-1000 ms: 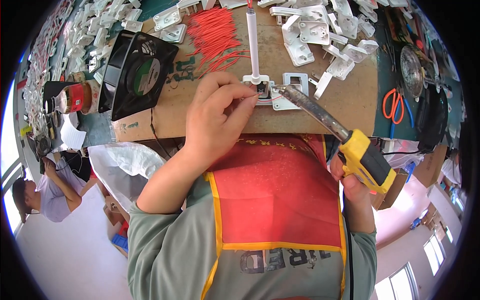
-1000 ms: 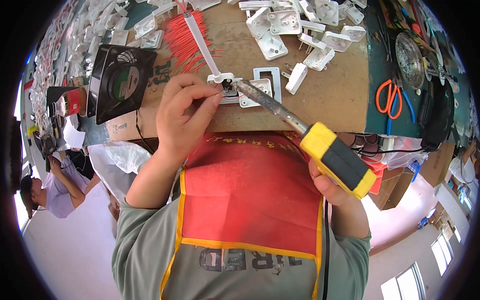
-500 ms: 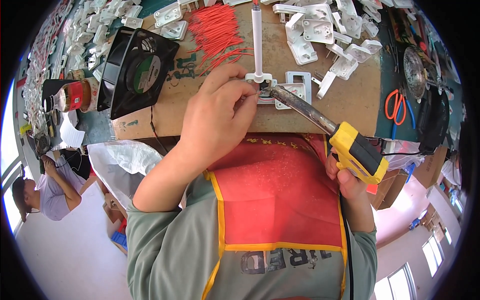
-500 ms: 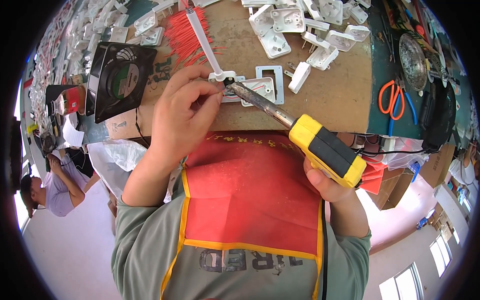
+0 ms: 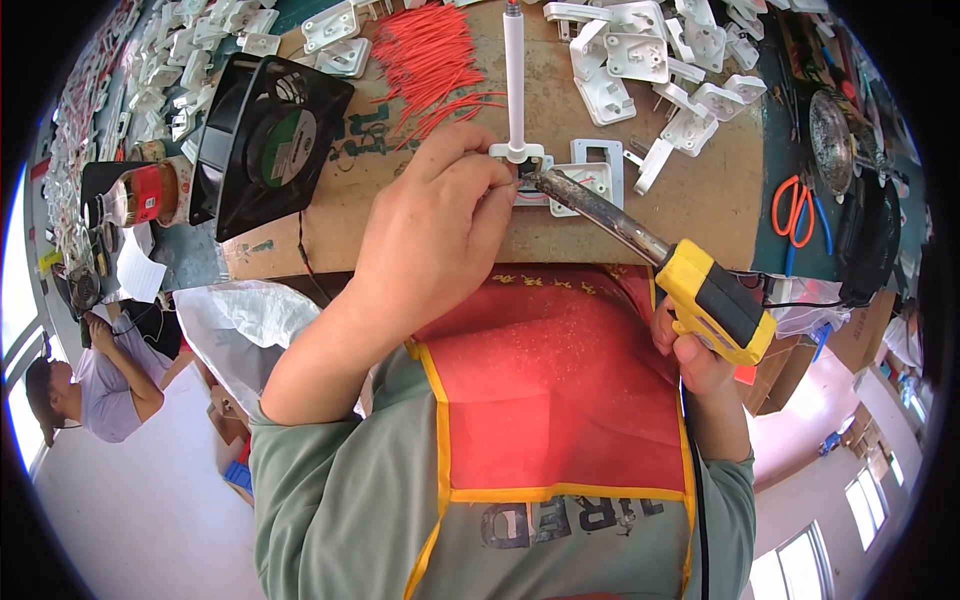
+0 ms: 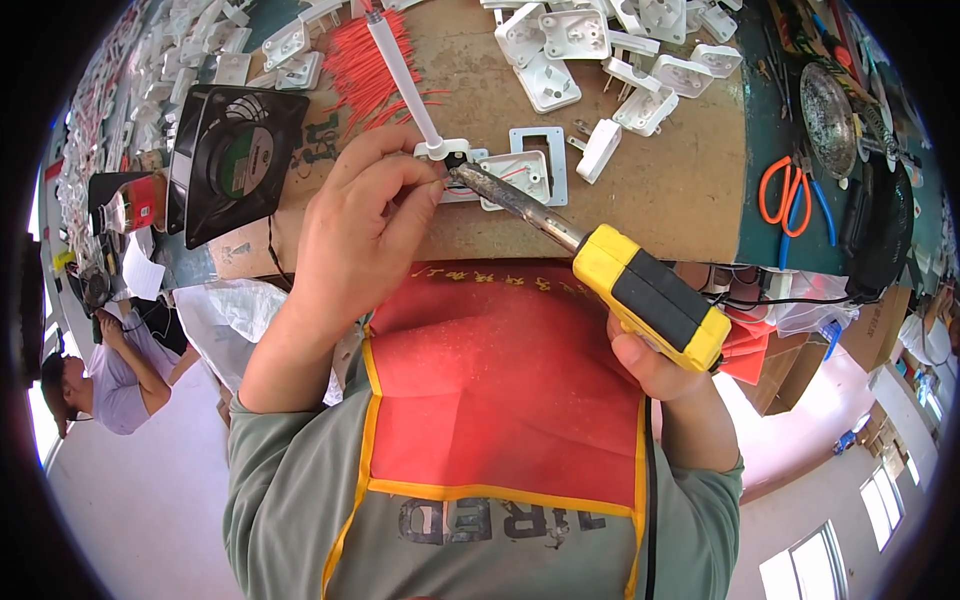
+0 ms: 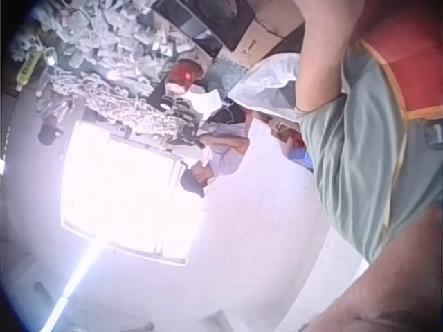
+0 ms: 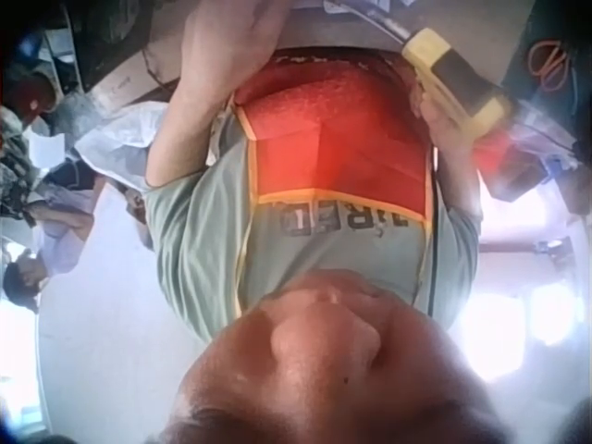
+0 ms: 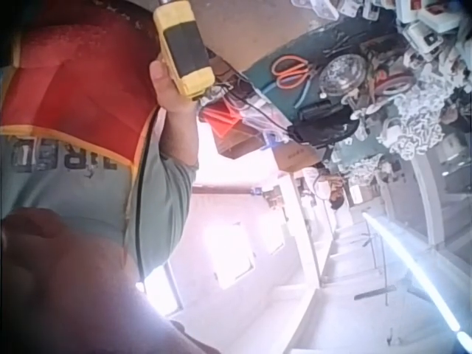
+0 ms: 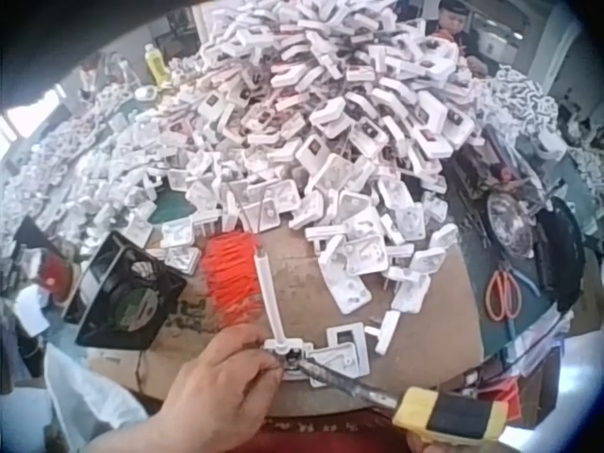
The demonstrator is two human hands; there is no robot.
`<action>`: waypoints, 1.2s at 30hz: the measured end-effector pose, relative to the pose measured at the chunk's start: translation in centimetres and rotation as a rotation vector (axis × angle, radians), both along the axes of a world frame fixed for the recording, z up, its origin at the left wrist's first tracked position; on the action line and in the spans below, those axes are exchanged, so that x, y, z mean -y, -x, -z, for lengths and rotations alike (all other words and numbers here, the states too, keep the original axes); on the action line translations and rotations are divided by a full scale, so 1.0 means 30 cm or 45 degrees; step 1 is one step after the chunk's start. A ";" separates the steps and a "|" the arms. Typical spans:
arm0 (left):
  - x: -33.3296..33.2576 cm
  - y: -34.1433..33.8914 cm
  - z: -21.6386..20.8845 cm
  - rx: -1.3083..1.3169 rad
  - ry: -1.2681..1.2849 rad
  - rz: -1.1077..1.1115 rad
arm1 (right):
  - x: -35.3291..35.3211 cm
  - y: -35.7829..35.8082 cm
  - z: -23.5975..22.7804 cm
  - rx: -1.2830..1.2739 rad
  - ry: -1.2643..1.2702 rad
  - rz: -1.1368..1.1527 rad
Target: The person solders red wires onto a plastic housing assembly using a soldering iron.
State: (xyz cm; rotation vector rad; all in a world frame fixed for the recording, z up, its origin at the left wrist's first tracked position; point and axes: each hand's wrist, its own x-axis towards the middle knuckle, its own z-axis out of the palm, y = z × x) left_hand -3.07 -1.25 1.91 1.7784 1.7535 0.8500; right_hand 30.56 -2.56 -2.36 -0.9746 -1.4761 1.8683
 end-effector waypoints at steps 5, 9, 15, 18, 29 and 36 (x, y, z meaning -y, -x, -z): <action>-0.001 0.000 0.003 -0.005 -0.009 0.005 | -0.026 0.040 -0.035 -0.107 0.024 -0.052; -0.001 0.004 0.004 -0.008 -0.001 0.007 | -0.018 0.044 -0.037 0.010 -0.069 -0.005; -0.002 0.003 0.006 -0.013 -0.012 0.007 | -0.035 0.070 -0.068 -0.106 -0.030 0.022; -0.003 0.004 0.006 -0.010 -0.008 0.009 | -0.037 0.073 -0.072 -0.118 -0.015 0.092; -0.004 0.005 0.003 0.005 -0.005 0.024 | -0.020 0.056 -0.042 -0.054 -0.033 0.028; -0.006 0.005 0.001 -0.022 -0.020 0.037 | -0.020 0.055 -0.048 -0.079 -0.066 0.030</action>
